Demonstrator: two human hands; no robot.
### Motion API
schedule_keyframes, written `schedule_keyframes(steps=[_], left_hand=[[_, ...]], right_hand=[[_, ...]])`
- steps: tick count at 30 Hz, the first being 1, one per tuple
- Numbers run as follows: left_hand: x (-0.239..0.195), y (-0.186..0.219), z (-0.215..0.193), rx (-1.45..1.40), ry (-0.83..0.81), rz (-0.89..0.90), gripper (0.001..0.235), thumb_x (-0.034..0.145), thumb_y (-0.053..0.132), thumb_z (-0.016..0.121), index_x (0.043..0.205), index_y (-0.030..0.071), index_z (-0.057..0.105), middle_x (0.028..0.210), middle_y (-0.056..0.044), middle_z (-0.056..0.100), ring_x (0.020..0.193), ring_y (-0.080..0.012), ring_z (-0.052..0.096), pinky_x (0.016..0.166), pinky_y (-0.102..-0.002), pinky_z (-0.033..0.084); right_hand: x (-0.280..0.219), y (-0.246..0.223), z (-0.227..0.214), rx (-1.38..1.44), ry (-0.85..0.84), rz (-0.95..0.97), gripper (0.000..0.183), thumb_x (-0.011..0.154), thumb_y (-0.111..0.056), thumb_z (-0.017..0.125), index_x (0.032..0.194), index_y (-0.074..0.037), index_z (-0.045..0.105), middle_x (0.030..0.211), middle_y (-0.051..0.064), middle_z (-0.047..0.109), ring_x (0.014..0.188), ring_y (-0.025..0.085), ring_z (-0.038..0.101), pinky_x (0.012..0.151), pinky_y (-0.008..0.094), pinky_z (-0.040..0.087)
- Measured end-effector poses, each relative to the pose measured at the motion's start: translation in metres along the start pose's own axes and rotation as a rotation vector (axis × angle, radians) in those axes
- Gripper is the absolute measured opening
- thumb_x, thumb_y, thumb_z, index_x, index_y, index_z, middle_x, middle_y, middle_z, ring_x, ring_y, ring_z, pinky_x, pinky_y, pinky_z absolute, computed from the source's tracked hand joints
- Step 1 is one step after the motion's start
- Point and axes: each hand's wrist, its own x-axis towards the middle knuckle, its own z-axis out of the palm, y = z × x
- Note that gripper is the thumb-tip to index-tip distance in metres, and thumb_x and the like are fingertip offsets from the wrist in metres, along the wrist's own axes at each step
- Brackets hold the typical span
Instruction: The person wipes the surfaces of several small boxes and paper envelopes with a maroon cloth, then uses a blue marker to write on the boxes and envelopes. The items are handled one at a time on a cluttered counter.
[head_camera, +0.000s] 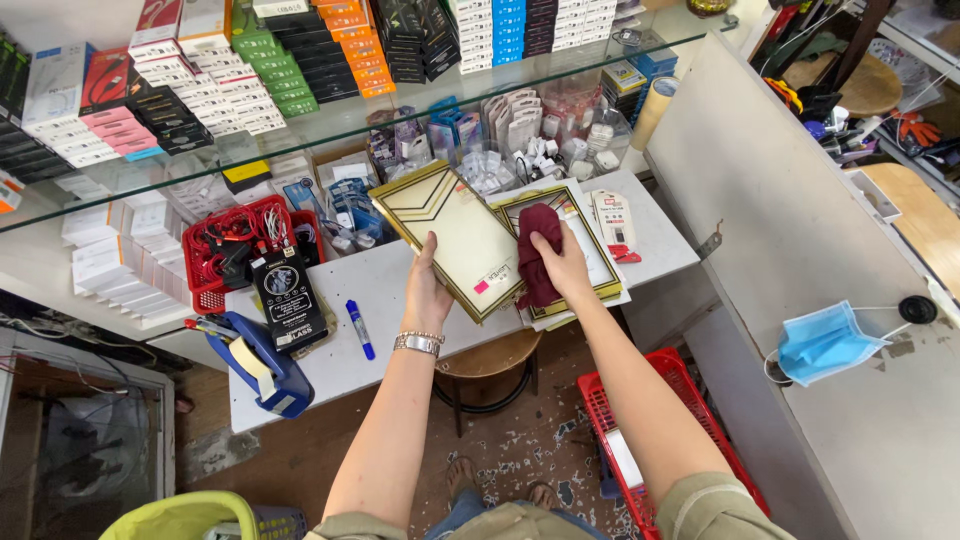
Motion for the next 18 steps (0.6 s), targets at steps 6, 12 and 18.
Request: schedule_keyframes(steps=[6, 12, 18], left_hand=[[-0.005, -0.01, 0.026, 0.488, -0.112, -0.07, 0.058, 0.091, 0.006, 0.071, 0.144, 0.003, 0.048, 0.131, -0.015, 0.061, 0.117, -0.0266, 0.06, 0.097, -0.042, 0.054], [-0.02, -0.031, 0.026, 0.712, -0.197, 0.046, 0.09, 0.075, -0.014, 0.051, 0.157, 0.015, 0.028, 0.152, -0.013, 0.048, 0.13, -0.0208, 0.055, 0.1, -0.033, 0.051], [-0.019, -0.059, 0.019, 1.11, -0.12, 0.238, 0.063, 0.093, -0.006, 0.056, 0.153, 0.004, 0.043, 0.139, -0.02, 0.067, 0.127, -0.0249, 0.064, 0.106, -0.034, 0.048]], right_hand=[[-0.019, 0.017, 0.005, 0.258, -0.215, 0.256, 0.052, 0.087, -0.023, 0.076, 0.133, -0.004, 0.06, 0.119, 0.011, 0.072, 0.104, 0.019, 0.068, 0.089, 0.034, 0.055], [-0.015, 0.006, 0.001, -0.034, 0.095, 0.065, 0.042, 0.094, -0.022, 0.073, 0.128, 0.0, 0.062, 0.112, 0.01, 0.075, 0.101, 0.016, 0.071, 0.089, 0.03, 0.055], [-0.019, -0.049, 0.026, 0.133, -0.182, -0.147, 0.066, 0.096, -0.022, 0.073, 0.151, -0.008, 0.04, 0.146, 0.02, 0.053, 0.137, 0.032, 0.051, 0.114, 0.038, 0.038]])
